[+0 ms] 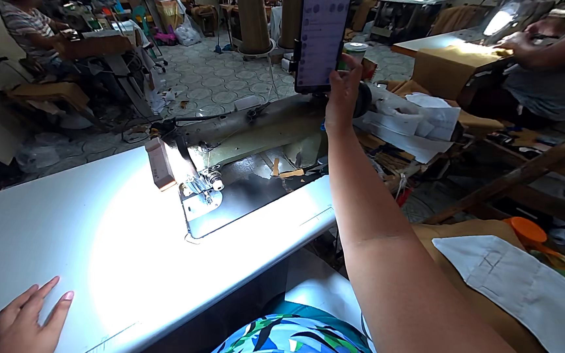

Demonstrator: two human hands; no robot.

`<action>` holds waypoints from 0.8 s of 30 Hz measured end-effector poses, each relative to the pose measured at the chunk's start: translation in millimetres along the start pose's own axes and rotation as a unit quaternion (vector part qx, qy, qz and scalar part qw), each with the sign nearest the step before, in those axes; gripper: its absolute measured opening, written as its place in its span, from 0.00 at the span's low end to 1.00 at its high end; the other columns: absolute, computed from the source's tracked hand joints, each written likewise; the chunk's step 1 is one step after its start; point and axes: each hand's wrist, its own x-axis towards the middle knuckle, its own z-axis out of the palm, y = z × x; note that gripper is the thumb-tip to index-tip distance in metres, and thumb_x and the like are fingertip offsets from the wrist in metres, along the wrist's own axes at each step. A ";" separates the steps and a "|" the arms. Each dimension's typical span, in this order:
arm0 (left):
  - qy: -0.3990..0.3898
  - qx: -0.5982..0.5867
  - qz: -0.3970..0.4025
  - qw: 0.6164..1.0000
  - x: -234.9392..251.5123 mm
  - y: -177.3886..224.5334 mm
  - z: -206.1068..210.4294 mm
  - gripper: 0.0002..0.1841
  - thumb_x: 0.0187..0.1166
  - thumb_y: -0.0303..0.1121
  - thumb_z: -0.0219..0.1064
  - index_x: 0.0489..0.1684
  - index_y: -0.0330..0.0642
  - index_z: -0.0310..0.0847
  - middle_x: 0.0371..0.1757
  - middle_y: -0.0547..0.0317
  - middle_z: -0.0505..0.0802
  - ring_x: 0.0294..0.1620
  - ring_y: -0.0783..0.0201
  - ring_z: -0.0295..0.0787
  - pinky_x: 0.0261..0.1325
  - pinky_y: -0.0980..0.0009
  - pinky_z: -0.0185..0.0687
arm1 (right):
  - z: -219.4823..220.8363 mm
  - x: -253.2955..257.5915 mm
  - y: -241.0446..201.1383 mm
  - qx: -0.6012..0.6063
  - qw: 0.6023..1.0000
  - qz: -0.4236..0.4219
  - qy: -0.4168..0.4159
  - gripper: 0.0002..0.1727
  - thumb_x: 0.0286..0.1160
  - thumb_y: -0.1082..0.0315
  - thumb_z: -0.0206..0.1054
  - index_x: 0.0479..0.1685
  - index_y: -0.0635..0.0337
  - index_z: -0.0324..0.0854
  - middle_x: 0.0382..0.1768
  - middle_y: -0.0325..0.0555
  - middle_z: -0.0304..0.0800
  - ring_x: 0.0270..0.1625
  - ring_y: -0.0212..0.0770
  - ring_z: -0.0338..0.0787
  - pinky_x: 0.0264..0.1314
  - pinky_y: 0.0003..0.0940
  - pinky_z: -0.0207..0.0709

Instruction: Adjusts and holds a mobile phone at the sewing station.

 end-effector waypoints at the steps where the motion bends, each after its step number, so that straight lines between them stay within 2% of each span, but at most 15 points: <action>1: 0.000 0.000 -0.001 1.000 -0.3 0.4 0.0 0.28 0.85 0.46 0.60 0.80 0.38 0.76 0.84 0.29 0.72 0.86 0.26 0.61 0.82 0.29 0.49 | -0.1 0.0 0.3 0.001 1.000 0.000 0.000 0.29 0.84 0.67 0.54 0.81 0.72 0.61 0.51 0.51 0.83 0.50 0.33 0.85 0.58 0.32 0.81; 24: -0.002 0.004 -0.003 1.000 0.9 -1.7 0.2 0.28 0.85 0.46 0.60 0.80 0.40 0.76 0.84 0.30 0.72 0.86 0.27 0.61 0.82 0.29 0.49 | -0.5 -0.8 -0.1 0.011 1.000 0.005 -0.001 0.28 0.84 0.67 0.54 0.81 0.72 0.62 0.50 0.50 0.82 0.49 0.33 0.86 0.55 0.31 0.82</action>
